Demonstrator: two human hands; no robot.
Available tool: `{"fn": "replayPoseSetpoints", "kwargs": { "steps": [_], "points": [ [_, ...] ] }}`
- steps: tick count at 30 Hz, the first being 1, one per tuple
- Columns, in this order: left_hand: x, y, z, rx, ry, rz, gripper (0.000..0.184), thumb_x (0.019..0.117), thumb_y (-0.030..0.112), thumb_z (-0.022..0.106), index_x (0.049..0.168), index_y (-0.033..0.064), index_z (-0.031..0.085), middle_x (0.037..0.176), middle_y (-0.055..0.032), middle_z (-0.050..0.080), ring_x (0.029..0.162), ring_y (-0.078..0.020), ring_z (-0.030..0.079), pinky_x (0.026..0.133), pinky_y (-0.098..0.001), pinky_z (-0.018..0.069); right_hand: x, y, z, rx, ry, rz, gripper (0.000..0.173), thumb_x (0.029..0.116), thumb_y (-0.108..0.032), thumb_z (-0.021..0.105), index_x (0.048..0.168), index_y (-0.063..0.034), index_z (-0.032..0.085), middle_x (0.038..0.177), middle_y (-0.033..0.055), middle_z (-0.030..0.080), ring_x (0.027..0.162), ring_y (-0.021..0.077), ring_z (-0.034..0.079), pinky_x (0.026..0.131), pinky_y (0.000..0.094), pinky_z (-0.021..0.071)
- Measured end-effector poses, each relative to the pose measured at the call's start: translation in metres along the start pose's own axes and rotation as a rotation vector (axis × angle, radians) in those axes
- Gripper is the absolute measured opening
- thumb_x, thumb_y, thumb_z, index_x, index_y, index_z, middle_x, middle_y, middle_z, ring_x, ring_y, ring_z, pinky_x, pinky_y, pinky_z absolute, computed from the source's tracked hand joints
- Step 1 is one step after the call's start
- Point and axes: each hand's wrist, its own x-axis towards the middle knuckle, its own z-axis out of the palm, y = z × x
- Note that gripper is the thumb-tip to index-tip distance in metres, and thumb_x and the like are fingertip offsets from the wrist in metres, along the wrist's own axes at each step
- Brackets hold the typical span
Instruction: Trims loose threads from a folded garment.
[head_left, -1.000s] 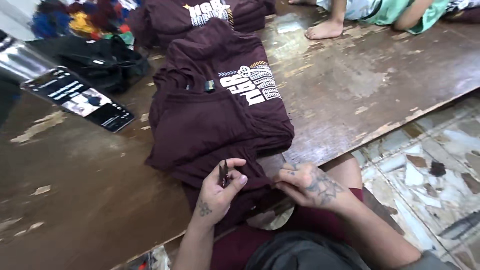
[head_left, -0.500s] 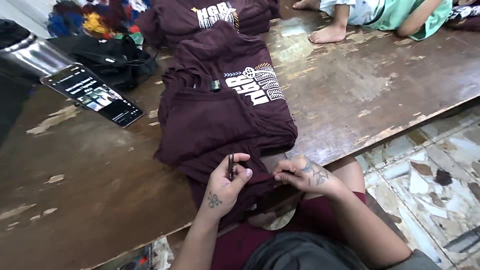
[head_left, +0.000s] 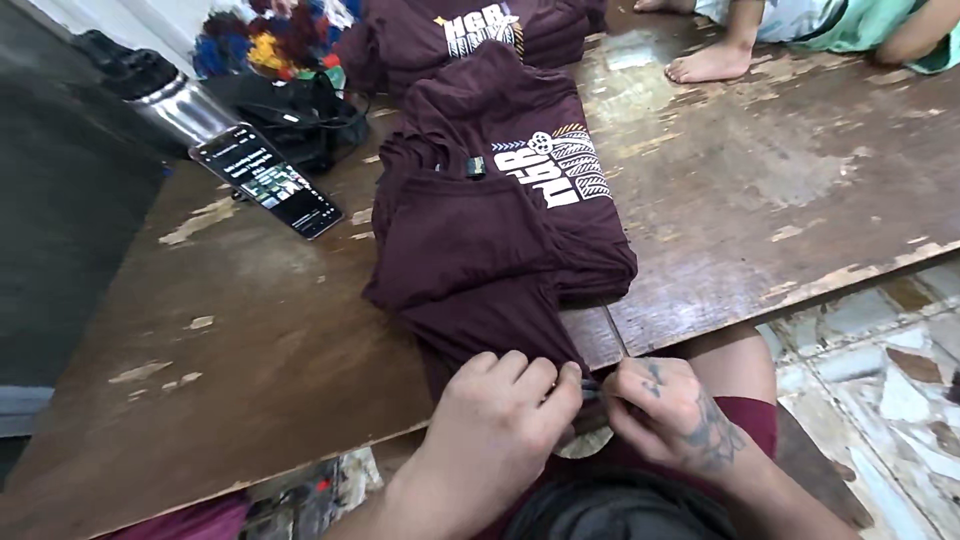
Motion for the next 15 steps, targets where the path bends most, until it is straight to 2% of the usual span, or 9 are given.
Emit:
{"fn": "replayPoseSetpoints", "kwargs": {
  "steps": [2,6,10,15],
  "points": [
    [0.003,0.0,-0.002,0.076,0.006,-0.002,0.023,0.0883,0.005,0.056,0.101,0.0082,0.075,0.077,-0.0072,0.068,0.059,-0.0255,0.061,0.048,-0.0372,0.0433,0.001,-0.001,0.0,-0.016,0.018,-0.005,0.018,0.0916,-0.012,0.055,0.076,-0.0059,0.062,0.061,0.0063,0.058,0.053,0.0168,0.058,0.047,0.0295,0.0456],
    [0.005,-0.001,-0.008,0.09,-0.015,-0.008,0.023,0.0933,0.01,0.054,0.105,0.0076,0.074,0.079,-0.0078,0.068,0.062,-0.0259,0.062,0.05,-0.0374,0.0431,0.002,-0.002,0.0,-0.014,0.047,0.017,0.018,0.09,-0.012,0.056,0.074,-0.0057,0.062,0.06,0.006,0.059,0.051,0.0154,0.058,0.046,0.0284,0.0455],
    [-0.001,-0.001,-0.005,0.125,0.0,-0.005,0.023,0.0914,0.009,0.055,0.102,0.0077,0.075,0.076,-0.007,0.066,0.056,-0.0244,0.059,0.047,-0.0364,0.0413,0.006,-0.005,0.006,0.01,0.053,0.0,0.018,0.0893,-0.012,0.055,0.073,-0.0063,0.06,0.058,0.0055,0.057,0.05,0.0148,0.056,0.045,0.0277,0.044],
    [-0.001,0.001,-0.007,0.126,-0.003,-0.041,0.025,0.0929,0.008,0.053,0.106,0.0075,0.074,0.08,-0.0077,0.068,0.063,-0.026,0.061,0.052,-0.0377,0.0427,0.007,-0.005,0.008,0.057,0.064,0.026,0.018,0.0896,-0.012,0.055,0.074,-0.0054,0.06,0.058,0.0055,0.056,0.05,0.013,0.055,0.046,0.0255,0.044]
  ]
}}
